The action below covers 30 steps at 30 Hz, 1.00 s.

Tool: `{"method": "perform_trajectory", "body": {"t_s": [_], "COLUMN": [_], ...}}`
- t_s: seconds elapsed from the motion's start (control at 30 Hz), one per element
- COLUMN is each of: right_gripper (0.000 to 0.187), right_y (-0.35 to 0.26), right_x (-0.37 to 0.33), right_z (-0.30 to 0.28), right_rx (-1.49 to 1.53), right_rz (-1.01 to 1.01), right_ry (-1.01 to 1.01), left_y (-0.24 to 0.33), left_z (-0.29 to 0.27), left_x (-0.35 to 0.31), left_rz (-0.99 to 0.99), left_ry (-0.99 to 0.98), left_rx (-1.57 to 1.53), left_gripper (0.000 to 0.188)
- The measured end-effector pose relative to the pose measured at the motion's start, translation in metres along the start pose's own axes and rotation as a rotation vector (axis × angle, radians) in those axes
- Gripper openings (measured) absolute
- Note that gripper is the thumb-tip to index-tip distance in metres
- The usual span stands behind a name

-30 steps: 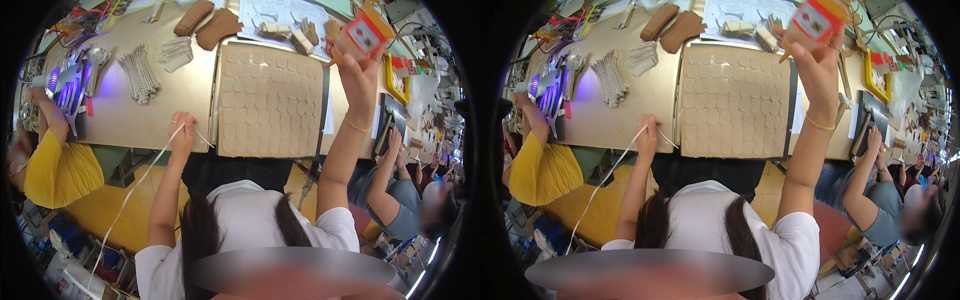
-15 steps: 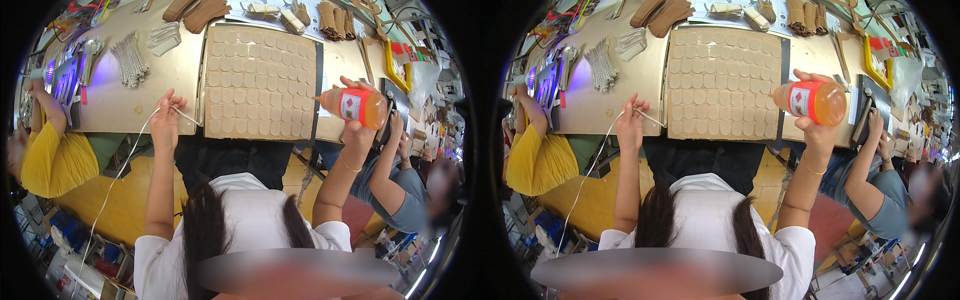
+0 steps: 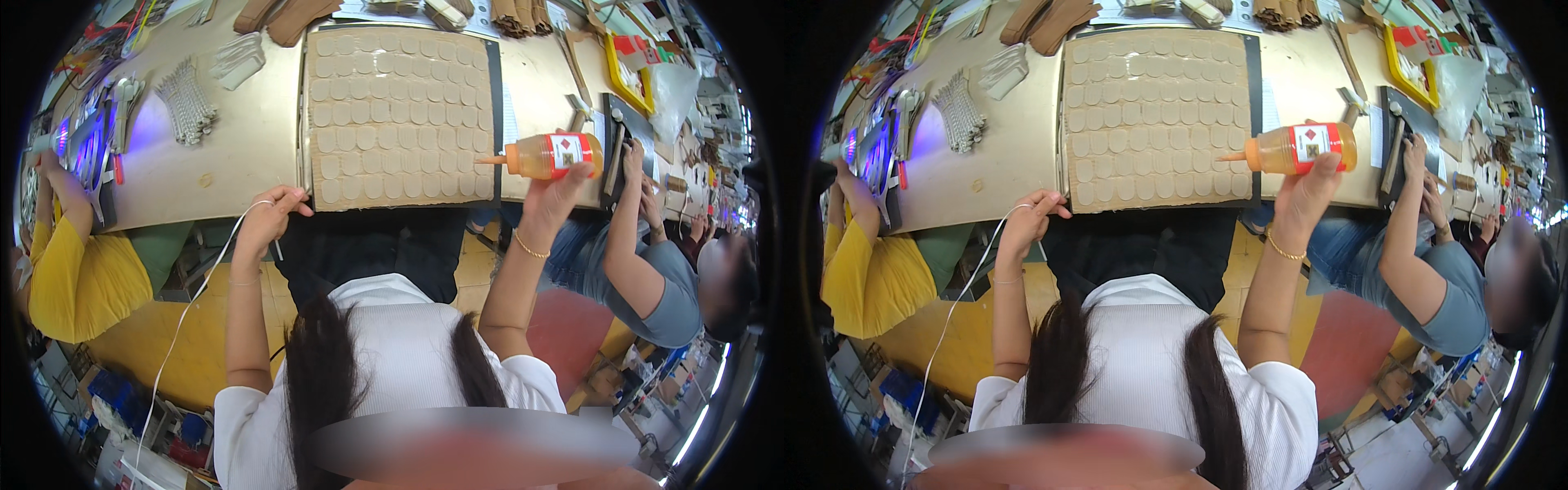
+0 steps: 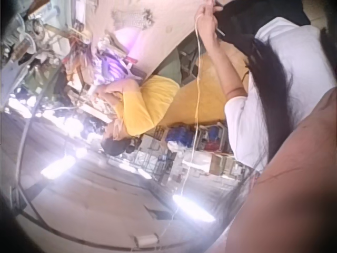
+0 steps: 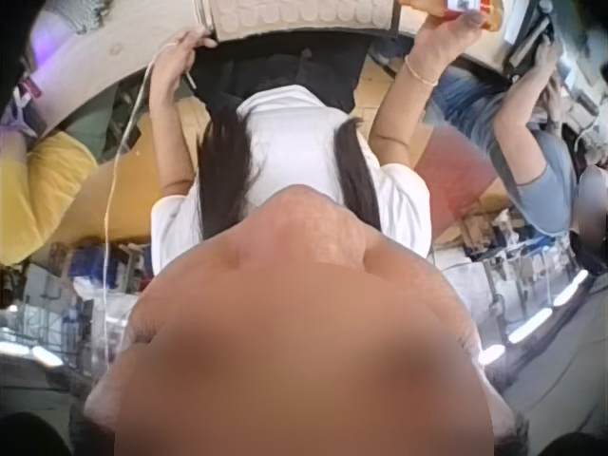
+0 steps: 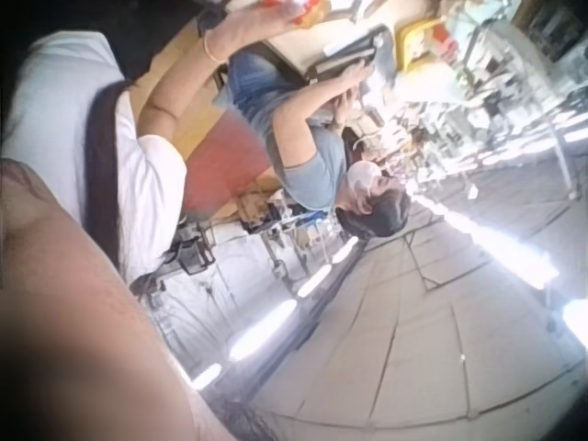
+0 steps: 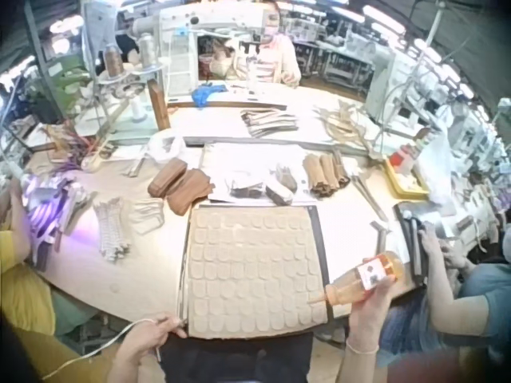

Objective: The person applies glue from a squeeze bottle onto a grid of small oval pieces arranged on a flat board. The person moves the bottle in a steady line across the pieces, depositing glue on each one.

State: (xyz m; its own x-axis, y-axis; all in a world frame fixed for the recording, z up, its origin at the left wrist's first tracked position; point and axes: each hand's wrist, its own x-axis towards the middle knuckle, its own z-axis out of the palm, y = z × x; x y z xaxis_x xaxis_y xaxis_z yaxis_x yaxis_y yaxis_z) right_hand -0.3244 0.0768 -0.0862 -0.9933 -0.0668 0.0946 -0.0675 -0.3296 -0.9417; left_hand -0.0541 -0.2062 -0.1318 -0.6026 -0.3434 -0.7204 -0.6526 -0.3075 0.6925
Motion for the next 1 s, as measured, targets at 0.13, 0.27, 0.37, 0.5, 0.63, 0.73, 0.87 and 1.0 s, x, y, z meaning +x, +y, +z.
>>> {"method": "perform_trajectory", "body": {"t_s": [0.13,0.27,0.37,0.5,0.63,0.73,0.87,1.0], "right_gripper": [0.077,0.071,0.062,0.057,0.056,0.057,0.059,0.058], "right_y": [0.007,0.01,0.018,0.027,0.04,0.048,0.053,0.056], "right_x": [0.001,0.002,0.002,0.003,0.006,0.009,0.011,0.016], "right_z": [-0.002,-0.008,-0.002,0.007,0.02,0.029,0.036,0.035], "right_rx": [0.172,0.199,0.265,0.313,0.338,0.365,0.365,0.347], "right_rz": [0.169,0.249,0.217,0.271,0.353,0.374,0.362,0.401], "right_ry": [0.084,0.083,-0.035,0.021,0.069,0.029,-0.018,-0.022], "left_y": [0.003,-0.002,-0.003,-0.007,-0.016,-0.024,-0.03,-0.033], "left_z": [-0.003,-0.004,-0.01,-0.021,-0.038,-0.049,-0.05,-0.052], "left_x": [0.002,0.01,0.011,0.017,0.031,0.039,0.049,0.053], "left_rz": [-0.054,-0.025,-0.043,0.041,0.011,0.2,0.212,0.212], "left_ry": [-0.118,-0.189,-0.193,-0.38,-0.626,-0.94,-0.83,-0.936], "left_rx": [0.101,0.081,0.035,0.004,-0.194,-0.473,-0.535,-0.536], "left_gripper": [0.029,0.028,0.025,0.037,0.033,0.034,0.028,0.024]}}
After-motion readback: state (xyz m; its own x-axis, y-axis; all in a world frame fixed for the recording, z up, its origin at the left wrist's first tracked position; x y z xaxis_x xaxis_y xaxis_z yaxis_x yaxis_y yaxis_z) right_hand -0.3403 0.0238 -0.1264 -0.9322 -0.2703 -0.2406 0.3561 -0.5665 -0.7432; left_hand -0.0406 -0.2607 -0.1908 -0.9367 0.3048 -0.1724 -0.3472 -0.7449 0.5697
